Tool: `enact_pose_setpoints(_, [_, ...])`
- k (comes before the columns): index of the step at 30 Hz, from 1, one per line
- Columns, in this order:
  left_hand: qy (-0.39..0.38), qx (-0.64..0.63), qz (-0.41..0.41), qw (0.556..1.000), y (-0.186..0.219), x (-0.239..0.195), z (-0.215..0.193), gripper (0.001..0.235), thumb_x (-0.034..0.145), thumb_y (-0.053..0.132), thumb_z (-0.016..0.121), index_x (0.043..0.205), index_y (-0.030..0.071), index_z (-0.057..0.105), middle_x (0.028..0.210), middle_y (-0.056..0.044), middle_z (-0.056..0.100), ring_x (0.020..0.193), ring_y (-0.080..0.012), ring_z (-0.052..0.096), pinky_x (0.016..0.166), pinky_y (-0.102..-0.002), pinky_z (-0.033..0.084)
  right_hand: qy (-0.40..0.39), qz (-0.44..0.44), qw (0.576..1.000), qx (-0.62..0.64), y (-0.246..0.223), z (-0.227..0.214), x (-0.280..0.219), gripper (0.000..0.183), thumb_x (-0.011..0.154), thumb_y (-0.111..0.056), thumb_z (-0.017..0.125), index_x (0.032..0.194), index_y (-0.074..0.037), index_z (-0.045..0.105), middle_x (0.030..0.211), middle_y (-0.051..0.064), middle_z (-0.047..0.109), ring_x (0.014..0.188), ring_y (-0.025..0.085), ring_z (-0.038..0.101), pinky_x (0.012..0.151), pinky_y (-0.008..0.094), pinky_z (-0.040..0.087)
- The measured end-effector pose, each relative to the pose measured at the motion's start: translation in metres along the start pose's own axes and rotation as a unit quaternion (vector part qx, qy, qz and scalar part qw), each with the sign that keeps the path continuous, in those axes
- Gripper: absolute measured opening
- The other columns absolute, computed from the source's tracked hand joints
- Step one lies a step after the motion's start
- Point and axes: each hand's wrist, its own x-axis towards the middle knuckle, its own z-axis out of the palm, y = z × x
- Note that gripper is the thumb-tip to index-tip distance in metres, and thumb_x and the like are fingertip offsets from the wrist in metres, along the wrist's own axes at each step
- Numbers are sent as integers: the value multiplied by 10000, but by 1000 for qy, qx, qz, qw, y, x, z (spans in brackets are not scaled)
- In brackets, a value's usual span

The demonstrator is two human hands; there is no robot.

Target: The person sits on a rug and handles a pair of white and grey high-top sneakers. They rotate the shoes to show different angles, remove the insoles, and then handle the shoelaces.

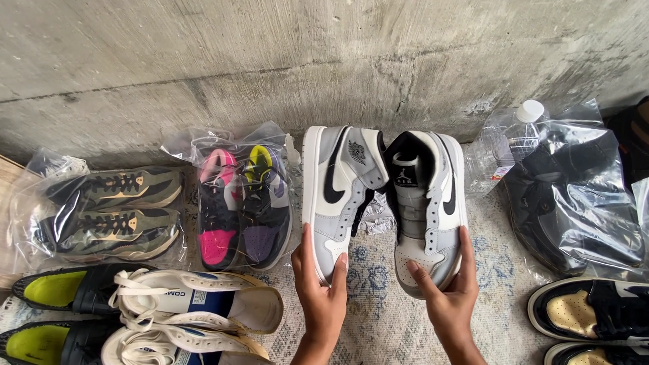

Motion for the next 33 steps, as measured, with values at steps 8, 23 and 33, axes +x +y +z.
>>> enact_pose_setpoints(8, [-17, -441, -369, 818, 10, 19, -8, 993, 749, 54, 726, 1614, 197, 260, 1504, -177, 506, 1237, -305, 590, 1038, -431, 506, -18, 140, 971, 193, -32, -8, 8, 1089, 740, 198, 523, 1655, -246, 136, 1495, 295, 492, 1177, 430, 591, 953, 544, 537])
enact_pose_setpoints(23, [-83, -457, -412, 784, -25, 4, 8, 1058, 699, 93, 773, 1615, 216, 259, 1469, -194, 557, 1226, -332, 614, 1035, -484, 529, 13, 244, 949, 200, 16, -11, 20, 963, 796, 128, 557, 1635, -246, 267, 1529, 226, 501, 1133, 374, 620, 933, 444, 543])
enact_pose_setpoints(33, [-117, -450, -419, 780, -58, -9, 17, 1115, 672, 145, 815, 1617, 221, 227, 1531, -214, 482, 1303, -358, 568, 1094, -534, 487, 37, 213, 976, 31, 15, -9, 19, 938, 780, -10, 711, 1624, -145, 325, 1310, 315, 633, 964, 378, 702, 798, 424, 591])
